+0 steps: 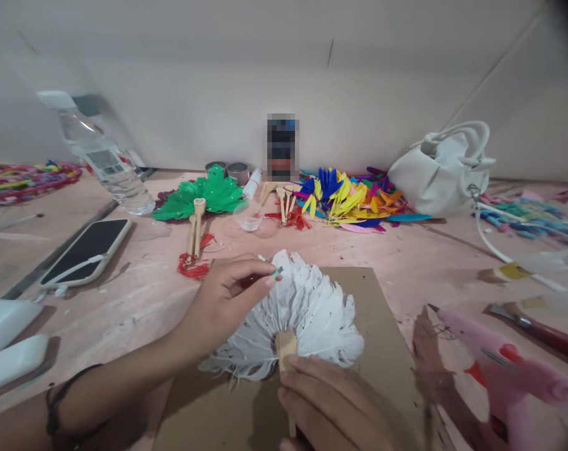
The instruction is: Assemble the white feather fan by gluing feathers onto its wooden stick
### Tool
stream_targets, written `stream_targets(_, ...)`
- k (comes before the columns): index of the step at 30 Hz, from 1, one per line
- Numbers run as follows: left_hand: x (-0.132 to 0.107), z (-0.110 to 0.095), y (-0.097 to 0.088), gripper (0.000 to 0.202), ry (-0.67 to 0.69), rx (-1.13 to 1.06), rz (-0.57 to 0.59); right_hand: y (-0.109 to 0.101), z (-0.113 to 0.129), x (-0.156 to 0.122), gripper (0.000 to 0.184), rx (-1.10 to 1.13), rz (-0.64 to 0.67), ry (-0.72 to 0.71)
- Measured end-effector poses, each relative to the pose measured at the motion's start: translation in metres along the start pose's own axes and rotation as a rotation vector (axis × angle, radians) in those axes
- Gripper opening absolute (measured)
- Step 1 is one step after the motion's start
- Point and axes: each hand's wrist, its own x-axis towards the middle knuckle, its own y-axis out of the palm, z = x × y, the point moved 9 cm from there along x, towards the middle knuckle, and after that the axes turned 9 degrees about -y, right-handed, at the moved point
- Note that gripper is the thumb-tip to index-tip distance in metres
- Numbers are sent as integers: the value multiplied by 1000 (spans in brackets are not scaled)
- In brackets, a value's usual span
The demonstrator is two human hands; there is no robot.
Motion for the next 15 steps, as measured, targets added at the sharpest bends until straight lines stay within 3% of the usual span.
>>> stream_targets(8, -1, -8, 18, 11, 153, 280, 35, 19, 1, -22, 40, -18, -95, 95)
stream_targets(9, -1, -11, 22, 10, 190, 297, 52, 17, -1, -29, 41, -46, -162, 146)
stream_targets(11, -2, -15, 32, 11, 266, 326, 109, 22, -5, -38, 41, -53, -174, 211)
stream_targets(13, -3, -19, 44, 13, 339, 362, 183, 31, 1, -38, 35, -11, -110, 141)
stream_targets(15, -3, -20, 57, 16, 398, 400, 265, 29, 2, -35, 32, 0, -142, 125)
